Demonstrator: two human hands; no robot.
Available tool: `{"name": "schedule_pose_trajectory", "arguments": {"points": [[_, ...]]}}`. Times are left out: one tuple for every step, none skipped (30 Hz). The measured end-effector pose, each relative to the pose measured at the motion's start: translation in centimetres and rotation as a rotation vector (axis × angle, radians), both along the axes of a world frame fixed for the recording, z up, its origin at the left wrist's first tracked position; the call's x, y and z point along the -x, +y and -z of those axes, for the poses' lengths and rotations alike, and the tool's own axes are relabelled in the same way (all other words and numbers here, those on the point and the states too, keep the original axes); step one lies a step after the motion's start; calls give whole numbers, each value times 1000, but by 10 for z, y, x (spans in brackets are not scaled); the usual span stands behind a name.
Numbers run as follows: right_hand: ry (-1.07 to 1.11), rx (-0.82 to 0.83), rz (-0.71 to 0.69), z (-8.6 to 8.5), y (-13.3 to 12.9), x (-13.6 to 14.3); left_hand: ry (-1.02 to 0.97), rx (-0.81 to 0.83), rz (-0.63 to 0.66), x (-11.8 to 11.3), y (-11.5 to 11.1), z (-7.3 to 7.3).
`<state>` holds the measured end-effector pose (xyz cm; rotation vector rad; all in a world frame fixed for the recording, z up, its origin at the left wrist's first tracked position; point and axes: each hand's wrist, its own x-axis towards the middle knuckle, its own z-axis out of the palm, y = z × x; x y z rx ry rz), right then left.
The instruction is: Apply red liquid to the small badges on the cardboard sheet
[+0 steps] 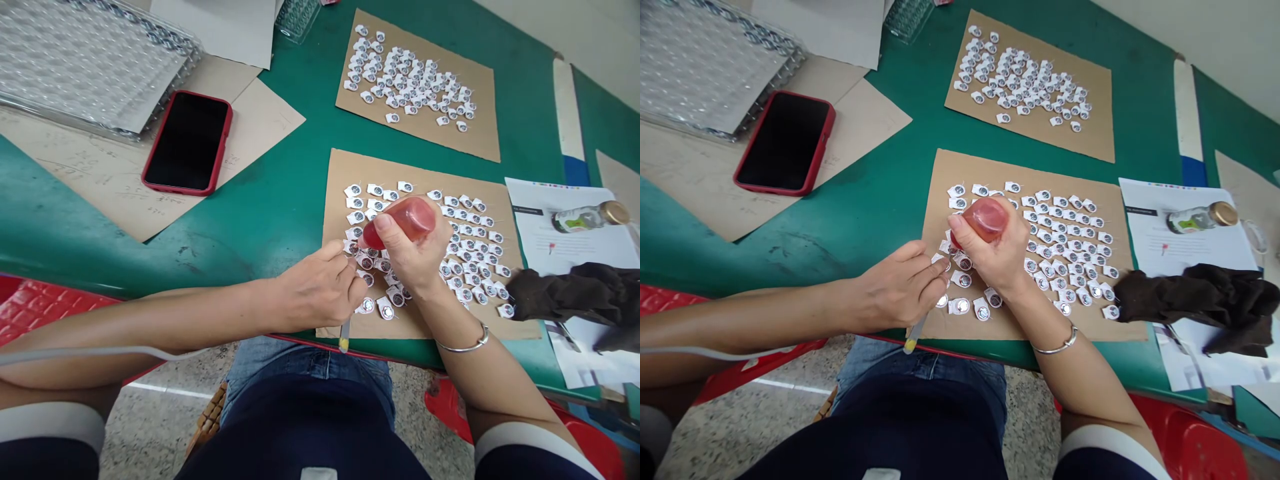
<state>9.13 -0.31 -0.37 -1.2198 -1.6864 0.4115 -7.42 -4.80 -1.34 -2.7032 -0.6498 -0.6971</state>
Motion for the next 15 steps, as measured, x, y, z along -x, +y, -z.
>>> {"name": "schedule_pose_trajectory", "arguments": {"points": [[5, -3, 1, 0, 0, 0, -3, -2, -1, 0, 0, 0], [11, -5, 1, 1, 0, 0, -6, -3, 0, 0, 1, 0], [16, -6, 2, 1, 1, 0, -6, -2, 2, 0, 1, 0], [22, -5, 2, 2, 1, 0, -6, 0, 3, 0, 1, 0], [27, -5, 3, 2, 1, -1, -7, 3, 2, 0, 1, -1], [30, -6, 2, 2, 1, -1, -7, 6, -2, 0, 1, -1], [35, -10, 3, 3, 2, -1, -5, 9, -5, 1, 1, -2], [40, -14, 2, 3, 2, -1, 0, 13, -7, 1, 1, -2], [44, -18, 0, 3, 2, -1, 4, 16, -9, 1, 1, -3], [46, -26, 0, 3, 2, -1, 7, 18, -8, 1, 1, -3], [45, -32, 2, 3, 3, -1, 12, 22, -5, 1, 1, -3], [43, -39, 6, 3, 3, -1, 14, 24, -2, 1, 1, -3], [38, -44, 11, 3, 3, -1, 13, 25, 0, 2, 0, -3], [32, -45, 17, 4, 3, -1, 9, 24, 1, 2, 1, -3], [31, -44, 21, 4, 3, -1, 4, 22, 2, 2, 1, -3]]}}
